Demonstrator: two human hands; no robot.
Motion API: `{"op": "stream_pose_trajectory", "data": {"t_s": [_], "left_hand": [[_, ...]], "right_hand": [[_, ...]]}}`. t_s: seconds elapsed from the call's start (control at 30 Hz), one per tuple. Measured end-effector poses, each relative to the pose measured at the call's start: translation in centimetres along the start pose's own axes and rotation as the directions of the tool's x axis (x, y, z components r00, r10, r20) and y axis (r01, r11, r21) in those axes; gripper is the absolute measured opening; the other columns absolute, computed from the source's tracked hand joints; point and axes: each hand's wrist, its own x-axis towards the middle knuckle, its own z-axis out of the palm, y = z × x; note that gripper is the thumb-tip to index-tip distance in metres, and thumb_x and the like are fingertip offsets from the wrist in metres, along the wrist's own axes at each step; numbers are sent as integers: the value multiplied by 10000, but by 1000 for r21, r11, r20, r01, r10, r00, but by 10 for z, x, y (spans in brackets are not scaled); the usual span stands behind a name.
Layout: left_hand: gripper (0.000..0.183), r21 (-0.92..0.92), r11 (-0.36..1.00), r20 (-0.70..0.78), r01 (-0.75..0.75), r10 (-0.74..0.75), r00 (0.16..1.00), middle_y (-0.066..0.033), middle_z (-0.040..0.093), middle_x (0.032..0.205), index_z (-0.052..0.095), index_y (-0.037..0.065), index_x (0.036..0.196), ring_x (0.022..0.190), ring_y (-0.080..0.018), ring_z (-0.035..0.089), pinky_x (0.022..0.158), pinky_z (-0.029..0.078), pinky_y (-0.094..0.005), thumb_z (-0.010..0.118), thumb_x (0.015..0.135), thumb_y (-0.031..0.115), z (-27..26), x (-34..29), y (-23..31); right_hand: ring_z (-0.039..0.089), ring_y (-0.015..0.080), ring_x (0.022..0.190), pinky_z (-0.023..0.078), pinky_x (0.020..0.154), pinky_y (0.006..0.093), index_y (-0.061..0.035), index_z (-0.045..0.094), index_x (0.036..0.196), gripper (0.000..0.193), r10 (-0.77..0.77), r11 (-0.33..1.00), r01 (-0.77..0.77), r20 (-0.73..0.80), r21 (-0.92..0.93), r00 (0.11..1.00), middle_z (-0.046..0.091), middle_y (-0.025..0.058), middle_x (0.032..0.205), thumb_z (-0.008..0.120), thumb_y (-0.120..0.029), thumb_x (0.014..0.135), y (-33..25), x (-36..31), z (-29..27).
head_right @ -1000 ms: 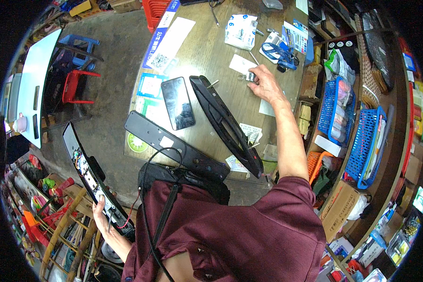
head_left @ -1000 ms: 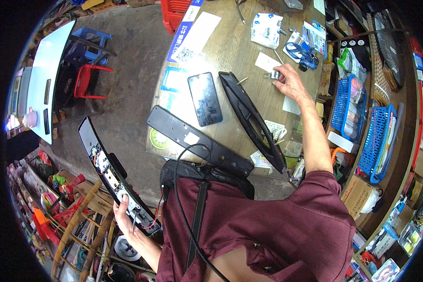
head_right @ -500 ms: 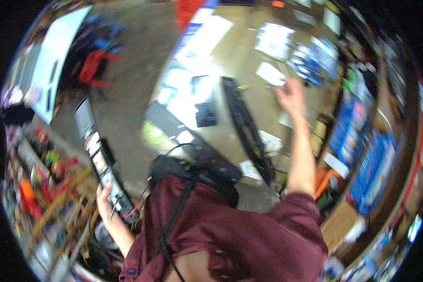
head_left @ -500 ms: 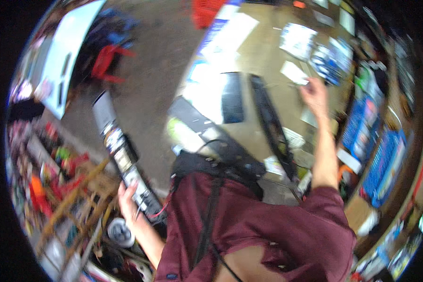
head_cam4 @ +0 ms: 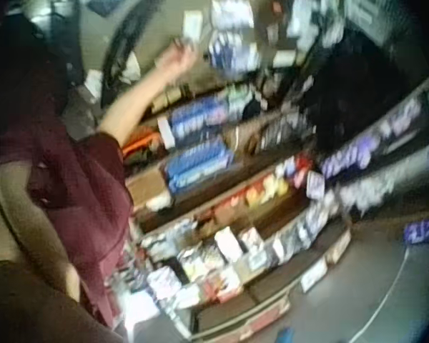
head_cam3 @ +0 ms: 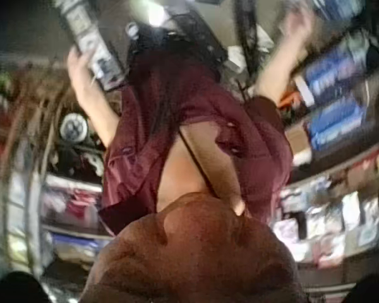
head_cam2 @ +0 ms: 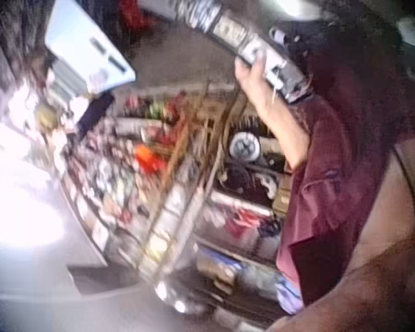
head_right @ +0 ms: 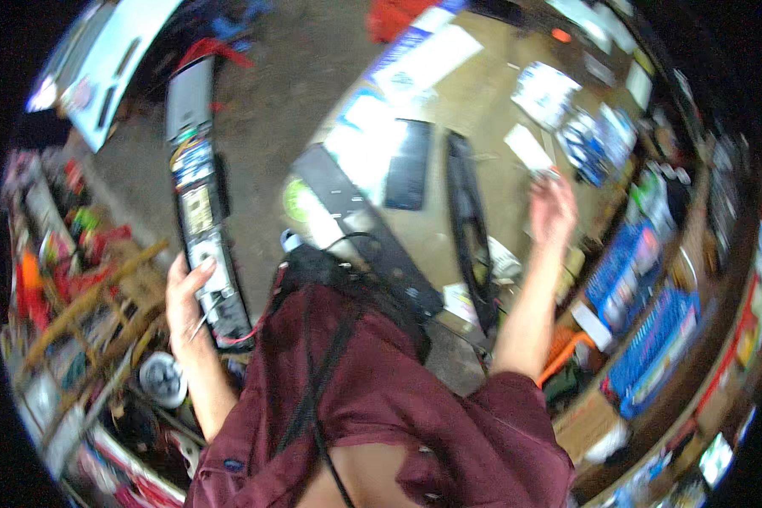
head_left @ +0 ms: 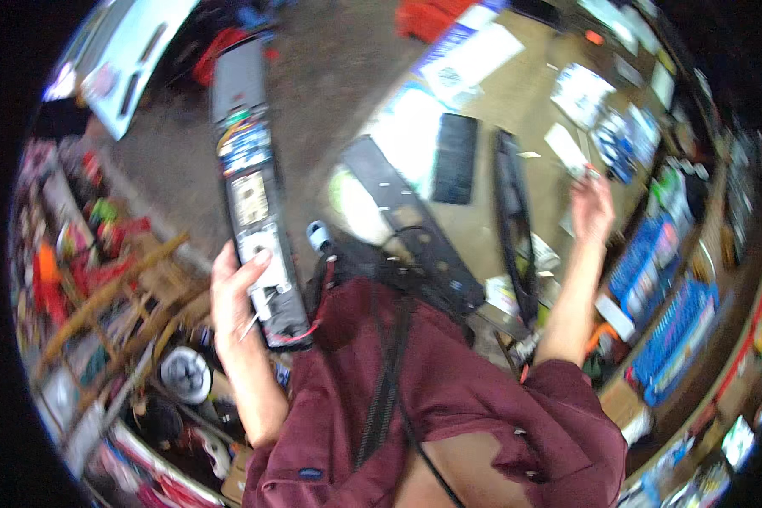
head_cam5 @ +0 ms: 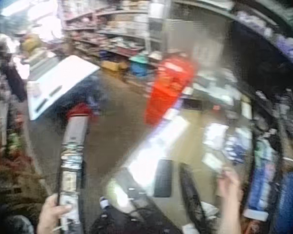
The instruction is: The person searches through a cardboard box of mixed hardware and debris to locate a small metal component. They then use a screwdriver to open a black electronic device, insert the component into the internal mechanism, and continue adjusting the device.
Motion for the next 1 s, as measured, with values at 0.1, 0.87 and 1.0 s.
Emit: {"op": "stream_pose_trajectory", "data": {"t_s": [0.1,0.87,1.0], "left_hand": [[437,8,999,66,-41,40,997,-127,738,992,630,-54,1205,799,-201,732,748,599,-312,727,823,134,-1,6,-5],[377,31,997,43,-70,69,997,-110,736,1010,646,-19,1198,799,-190,726,746,597,-301,737,845,79,-28,12,-21],[377,-39,997,44,-70,71,996,-95,737,988,650,-8,1193,804,-175,724,747,595,-304,739,837,75,-30,8,-24]], "right_hand": [[658,222,896,551,796,322,48,612,1239,318,-7,1000,5,-111,-17,994,681,165,1070,648,-26,932,6,-15,19],[666,286,774,547,730,396,-48,704,1101,298,-538,13,-11,-16,-1000,843,643,122,909,689,-146,820,16,-13,27],[575,355,1121,471,972,453,-70,694,1134,324,-559,-169,-191,-66,-967,826,602,161,1125,690,-173,827,-4,-1,7]]}}
